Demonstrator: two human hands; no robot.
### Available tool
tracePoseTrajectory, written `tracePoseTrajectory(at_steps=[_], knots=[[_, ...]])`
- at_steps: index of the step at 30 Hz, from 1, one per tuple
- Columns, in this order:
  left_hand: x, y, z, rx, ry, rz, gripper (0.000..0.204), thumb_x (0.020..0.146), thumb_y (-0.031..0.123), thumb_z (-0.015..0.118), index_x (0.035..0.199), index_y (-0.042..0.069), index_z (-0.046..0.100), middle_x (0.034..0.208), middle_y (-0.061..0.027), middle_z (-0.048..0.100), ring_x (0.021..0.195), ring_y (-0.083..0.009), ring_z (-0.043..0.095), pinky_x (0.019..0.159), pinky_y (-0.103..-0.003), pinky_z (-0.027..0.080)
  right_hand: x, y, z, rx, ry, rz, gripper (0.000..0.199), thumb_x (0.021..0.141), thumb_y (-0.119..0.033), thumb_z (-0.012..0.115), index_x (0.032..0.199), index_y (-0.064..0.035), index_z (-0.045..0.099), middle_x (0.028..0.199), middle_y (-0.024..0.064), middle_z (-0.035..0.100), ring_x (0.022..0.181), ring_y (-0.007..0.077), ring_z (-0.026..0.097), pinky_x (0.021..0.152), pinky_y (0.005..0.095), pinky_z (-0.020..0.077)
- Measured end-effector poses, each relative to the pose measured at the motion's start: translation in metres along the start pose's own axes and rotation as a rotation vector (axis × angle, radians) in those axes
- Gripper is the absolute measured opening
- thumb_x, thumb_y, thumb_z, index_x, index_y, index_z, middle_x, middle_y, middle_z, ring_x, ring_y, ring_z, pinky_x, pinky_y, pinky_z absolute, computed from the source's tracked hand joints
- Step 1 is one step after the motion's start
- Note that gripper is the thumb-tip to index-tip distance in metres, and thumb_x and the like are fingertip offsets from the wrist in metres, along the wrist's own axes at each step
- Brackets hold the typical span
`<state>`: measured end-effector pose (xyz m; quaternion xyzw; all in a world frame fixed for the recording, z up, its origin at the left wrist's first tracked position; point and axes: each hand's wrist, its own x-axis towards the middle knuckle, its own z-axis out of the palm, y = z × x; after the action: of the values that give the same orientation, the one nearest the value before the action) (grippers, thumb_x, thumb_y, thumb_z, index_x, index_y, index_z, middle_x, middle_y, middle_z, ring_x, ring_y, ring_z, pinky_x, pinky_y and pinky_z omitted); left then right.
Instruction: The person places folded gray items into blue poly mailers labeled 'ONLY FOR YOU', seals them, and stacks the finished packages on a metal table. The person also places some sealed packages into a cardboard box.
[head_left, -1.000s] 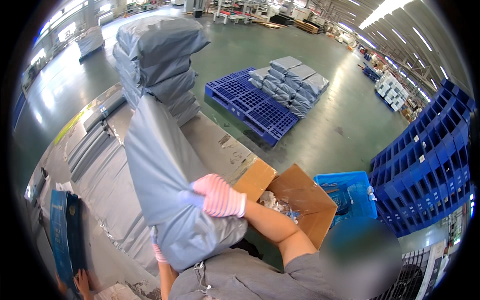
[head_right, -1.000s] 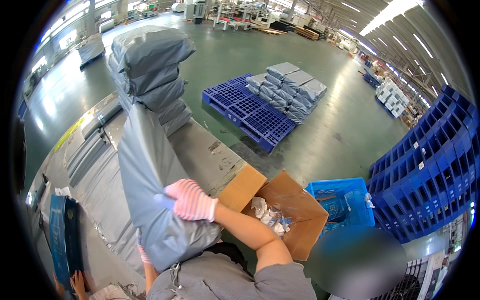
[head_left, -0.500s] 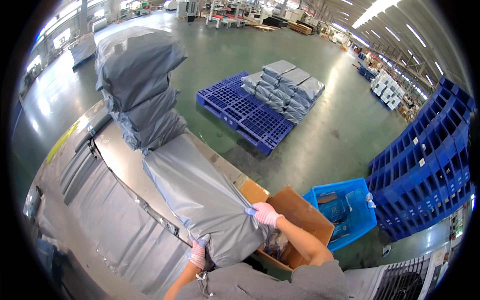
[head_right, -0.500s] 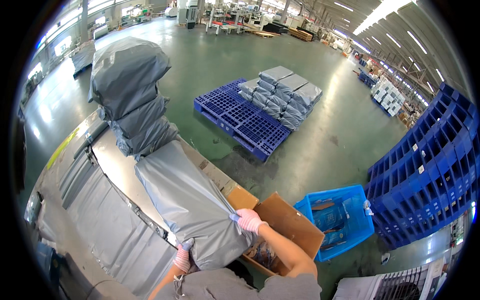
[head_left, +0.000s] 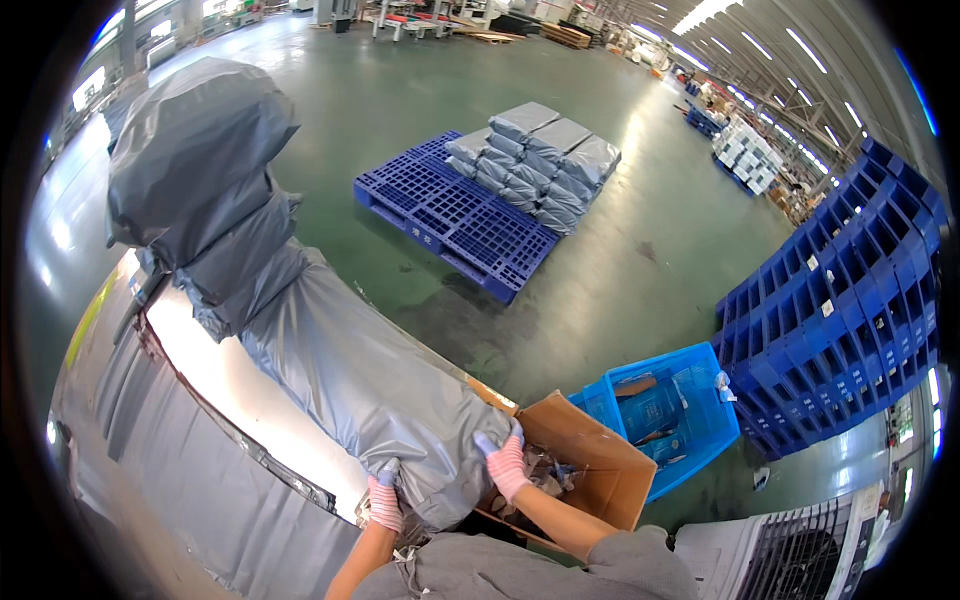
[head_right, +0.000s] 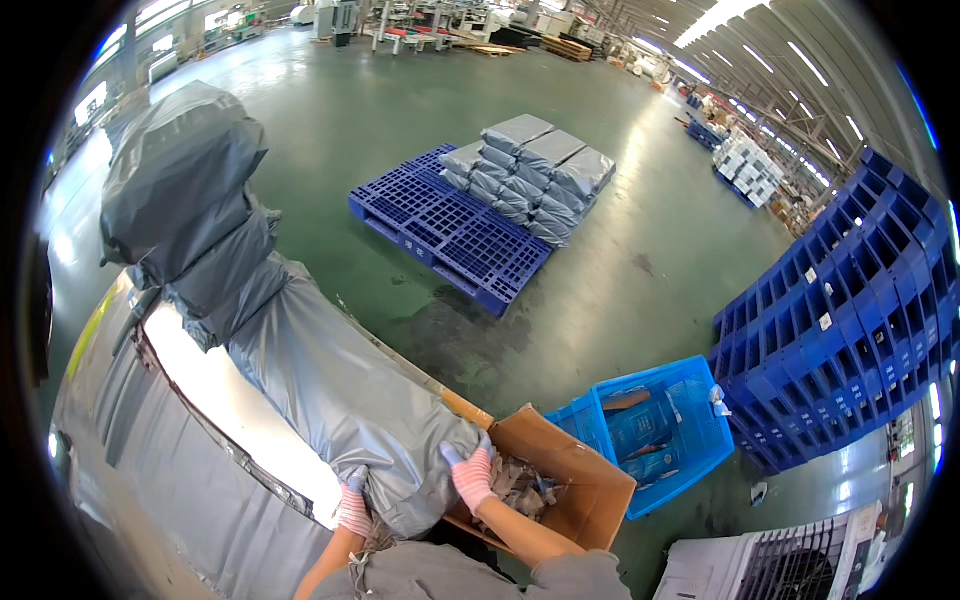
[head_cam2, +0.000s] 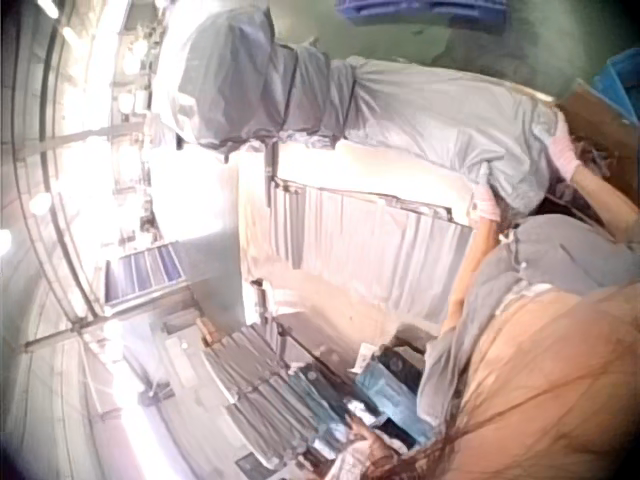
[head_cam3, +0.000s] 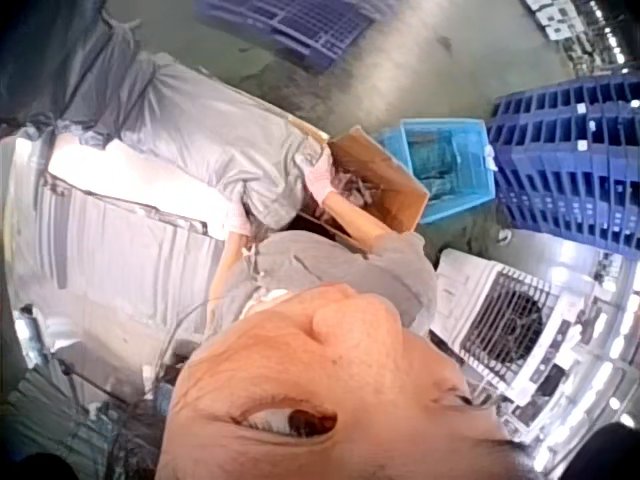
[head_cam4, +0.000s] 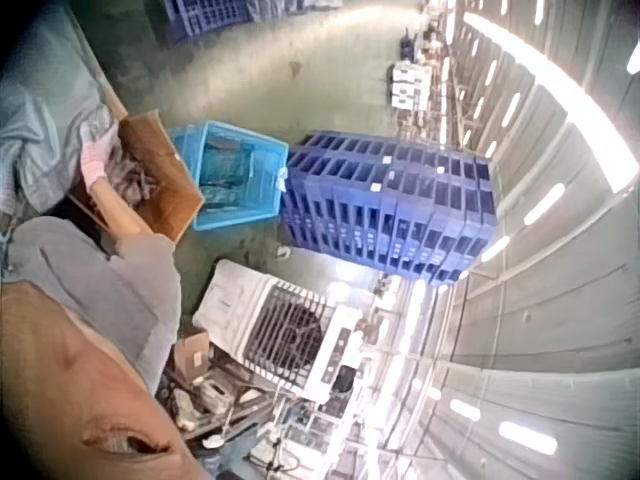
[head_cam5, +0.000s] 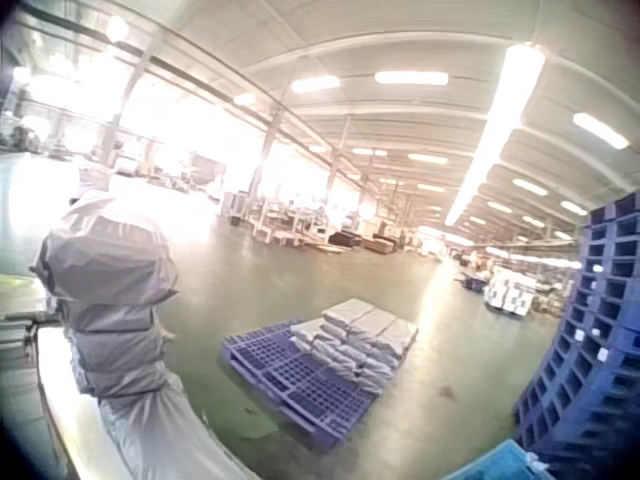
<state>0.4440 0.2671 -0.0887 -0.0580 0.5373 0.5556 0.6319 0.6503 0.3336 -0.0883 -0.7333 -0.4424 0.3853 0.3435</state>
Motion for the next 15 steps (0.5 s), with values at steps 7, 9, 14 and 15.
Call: tracePoseTrajectory(at_steps=[7, 9, 14, 15], knots=[[0.038, -0.004, 0.007, 0.059, -0.126, 0.235, 0.068, 0.069, 0.021, 0.071, 0.125, 0.003, 0.037, 0.108, -0.0095, 0.052, 0.093, -0.0201, 0.053, 0.084, -0.034, 0.044, 0.02, -0.024, 0.0, -0.135, -0.021, 0.028, 0.099, 0.062, -0.045, 0.075, 0.134, -0.0007, 0.023, 0.133, 0.0257, 0.03, 0.122, 0.0377, 0.032, 0.103, 0.0402, 0.0289], [0.038, 0.001, 0.012, 0.04, -0.162, 0.291, 0.063, 0.07, 0.021, 0.071, 0.122, 0.002, 0.041, 0.109, -0.0106, 0.054, 0.095, -0.0211, 0.054, 0.085, -0.034, 0.044, 0.029, -0.024, 0.006, -0.117, -0.015, -0.041, 0.097, 0.063, -0.045, 0.074, 0.133, -0.0004, 0.024, 0.131, 0.0265, 0.032, 0.122, 0.0377, 0.033, 0.103, 0.0401, 0.0293], [0.014, 0.024, 0.012, 0.203, -0.076, 0.096, 0.051, 0.077, 0.03, 0.065, 0.115, 0.001, 0.049, 0.103, -0.0138, 0.059, 0.094, -0.0241, 0.057, 0.085, -0.037, 0.044, 0.033, -0.034, 0.005, -0.42, -0.074, -0.151, 0.089, 0.07, -0.046, 0.067, 0.13, 0.0085, 0.03, 0.133, 0.0279, 0.034, 0.123, 0.0372, 0.035, 0.103, 0.0394, 0.0303], [0.002, 0.031, 0.008, 0.586, -0.008, 0.165, 0.048, 0.081, 0.033, 0.061, 0.115, 0.001, 0.051, 0.102, -0.011, 0.06, 0.092, -0.0221, 0.057, 0.083, -0.035, 0.045, 0.035, -0.031, -0.004, -0.429, -0.146, -0.143, 0.092, 0.07, -0.049, 0.066, 0.131, 0.0094, 0.027, 0.136, 0.0279, 0.03, 0.128, 0.0366, 0.029, 0.106, 0.0389, 0.0247]])
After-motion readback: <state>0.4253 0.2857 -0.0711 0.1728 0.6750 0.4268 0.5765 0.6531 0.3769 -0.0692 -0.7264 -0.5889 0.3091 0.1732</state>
